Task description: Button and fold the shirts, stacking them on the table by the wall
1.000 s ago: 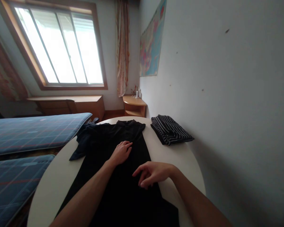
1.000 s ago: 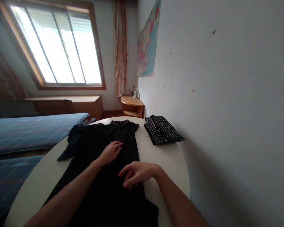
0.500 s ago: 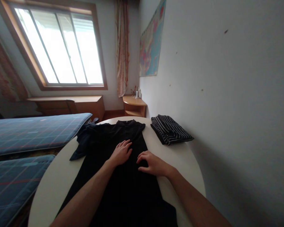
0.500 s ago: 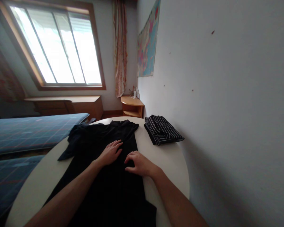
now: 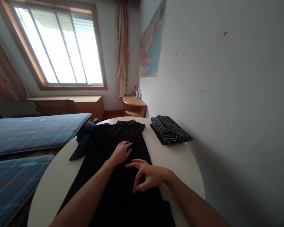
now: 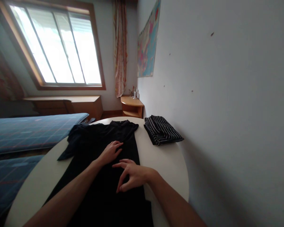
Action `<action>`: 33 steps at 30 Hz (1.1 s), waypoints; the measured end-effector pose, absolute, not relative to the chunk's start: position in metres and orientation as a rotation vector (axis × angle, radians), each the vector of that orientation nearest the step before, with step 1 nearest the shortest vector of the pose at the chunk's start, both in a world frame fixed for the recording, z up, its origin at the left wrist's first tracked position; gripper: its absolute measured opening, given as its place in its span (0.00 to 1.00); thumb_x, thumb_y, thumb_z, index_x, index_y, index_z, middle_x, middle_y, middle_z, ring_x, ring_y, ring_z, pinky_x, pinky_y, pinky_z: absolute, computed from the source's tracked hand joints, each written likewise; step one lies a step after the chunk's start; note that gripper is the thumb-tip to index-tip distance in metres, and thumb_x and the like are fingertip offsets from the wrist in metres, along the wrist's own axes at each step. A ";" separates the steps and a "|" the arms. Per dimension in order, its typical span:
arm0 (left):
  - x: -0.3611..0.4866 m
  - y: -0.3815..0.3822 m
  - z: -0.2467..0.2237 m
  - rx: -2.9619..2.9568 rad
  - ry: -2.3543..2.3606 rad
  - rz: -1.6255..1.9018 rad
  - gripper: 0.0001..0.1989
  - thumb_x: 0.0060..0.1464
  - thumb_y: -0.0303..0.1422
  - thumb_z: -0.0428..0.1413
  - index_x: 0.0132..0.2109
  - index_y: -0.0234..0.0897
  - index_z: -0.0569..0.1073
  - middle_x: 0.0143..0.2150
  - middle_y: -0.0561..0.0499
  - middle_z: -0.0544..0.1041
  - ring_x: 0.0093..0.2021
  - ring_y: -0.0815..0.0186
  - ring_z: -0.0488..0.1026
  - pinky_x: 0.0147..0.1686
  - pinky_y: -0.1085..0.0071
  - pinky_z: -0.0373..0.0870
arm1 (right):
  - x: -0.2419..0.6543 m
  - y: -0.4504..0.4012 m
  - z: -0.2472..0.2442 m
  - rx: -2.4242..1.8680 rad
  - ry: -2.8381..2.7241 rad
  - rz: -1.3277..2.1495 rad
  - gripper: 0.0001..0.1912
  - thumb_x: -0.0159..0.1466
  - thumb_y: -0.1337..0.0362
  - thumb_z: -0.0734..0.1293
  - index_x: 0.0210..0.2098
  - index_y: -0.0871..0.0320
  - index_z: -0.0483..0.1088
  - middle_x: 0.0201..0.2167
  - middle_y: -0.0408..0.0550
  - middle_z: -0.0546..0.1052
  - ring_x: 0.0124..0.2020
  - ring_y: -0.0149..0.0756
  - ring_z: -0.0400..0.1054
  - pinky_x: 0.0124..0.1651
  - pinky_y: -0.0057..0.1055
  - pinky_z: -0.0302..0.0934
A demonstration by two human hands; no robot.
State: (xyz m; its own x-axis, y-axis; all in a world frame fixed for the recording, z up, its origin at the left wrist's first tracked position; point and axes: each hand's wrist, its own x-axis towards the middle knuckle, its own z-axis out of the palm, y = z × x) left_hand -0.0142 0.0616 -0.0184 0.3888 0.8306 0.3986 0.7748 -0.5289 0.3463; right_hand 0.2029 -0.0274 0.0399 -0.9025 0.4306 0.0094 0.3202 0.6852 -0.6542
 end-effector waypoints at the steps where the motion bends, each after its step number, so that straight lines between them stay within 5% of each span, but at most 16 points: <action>1: -0.014 0.062 -0.018 2.526 1.470 0.831 0.19 0.62 0.32 0.53 0.58 0.39 0.73 0.54 0.44 0.74 0.55 0.56 0.70 0.59 0.58 0.65 | 0.200 -0.029 0.042 -0.558 -2.758 1.070 0.11 0.58 0.61 0.73 0.41 0.47 0.81 0.71 0.37 0.54 0.72 0.48 0.38 0.71 0.44 0.30; 4: -0.014 0.062 -0.017 2.506 1.496 0.861 0.19 0.63 0.32 0.51 0.59 0.38 0.73 0.55 0.44 0.74 0.55 0.57 0.70 0.58 0.59 0.65 | 0.193 -0.034 0.048 -0.389 -2.792 1.212 0.15 0.57 0.70 0.70 0.42 0.49 0.81 0.70 0.38 0.55 0.73 0.47 0.38 0.72 0.43 0.31; 8: -0.013 0.059 -0.012 2.501 1.556 0.803 0.18 0.65 0.33 0.49 0.59 0.39 0.73 0.56 0.44 0.74 0.55 0.57 0.70 0.59 0.60 0.65 | 0.192 -0.032 0.045 -0.466 -2.612 1.110 0.21 0.55 0.78 0.63 0.43 0.54 0.79 0.63 0.46 0.67 0.69 0.40 0.50 0.69 0.37 0.45; 12: -0.012 0.056 -0.007 2.493 1.628 0.739 0.18 0.65 0.33 0.47 0.58 0.38 0.74 0.55 0.45 0.74 0.55 0.57 0.70 0.58 0.61 0.64 | 0.202 -0.024 0.036 -0.755 -2.541 0.868 0.27 0.53 0.65 0.75 0.53 0.54 0.73 0.61 0.52 0.68 0.67 0.44 0.54 0.69 0.42 0.47; 18: -0.011 0.054 -0.008 2.492 1.640 0.742 0.19 0.65 0.34 0.48 0.58 0.37 0.74 0.55 0.44 0.74 0.55 0.58 0.70 0.58 0.63 0.66 | 0.197 -0.036 0.033 -0.836 -2.734 0.799 0.52 0.43 0.44 0.79 0.64 0.48 0.63 0.71 0.54 0.51 0.72 0.59 0.36 0.69 0.59 0.21; 20: -0.011 0.054 -0.009 2.498 1.640 0.737 0.19 0.65 0.35 0.48 0.58 0.35 0.74 0.57 0.43 0.73 0.56 0.57 0.70 0.59 0.63 0.65 | 0.192 -0.041 0.037 -0.768 -2.751 0.854 0.51 0.44 0.44 0.79 0.65 0.46 0.62 0.72 0.53 0.50 0.72 0.58 0.36 0.70 0.59 0.21; 26: -0.013 0.055 -0.013 2.526 1.626 0.695 0.21 0.62 0.38 0.51 0.58 0.36 0.73 0.68 0.44 0.63 0.65 0.54 0.62 0.63 0.59 0.61 | 0.199 -0.034 0.045 -0.698 -2.681 0.988 0.40 0.55 0.58 0.75 0.65 0.50 0.62 0.70 0.54 0.54 0.70 0.47 0.47 0.70 0.46 0.44; 30: -0.013 0.054 -0.013 2.532 1.599 0.661 0.23 0.62 0.39 0.51 0.61 0.36 0.71 0.68 0.45 0.64 0.66 0.54 0.61 0.64 0.56 0.59 | 0.205 -0.028 0.041 -0.832 -2.710 0.869 0.45 0.50 0.52 0.78 0.64 0.50 0.64 0.70 0.56 0.56 0.71 0.54 0.43 0.70 0.55 0.34; 33: -0.013 0.056 -0.014 2.524 1.581 0.663 0.23 0.62 0.39 0.50 0.61 0.36 0.70 0.67 0.46 0.66 0.67 0.54 0.60 0.65 0.56 0.58 | 0.204 -0.026 0.037 -0.887 -2.652 0.748 0.41 0.55 0.47 0.74 0.65 0.50 0.63 0.69 0.55 0.57 0.71 0.51 0.45 0.71 0.55 0.31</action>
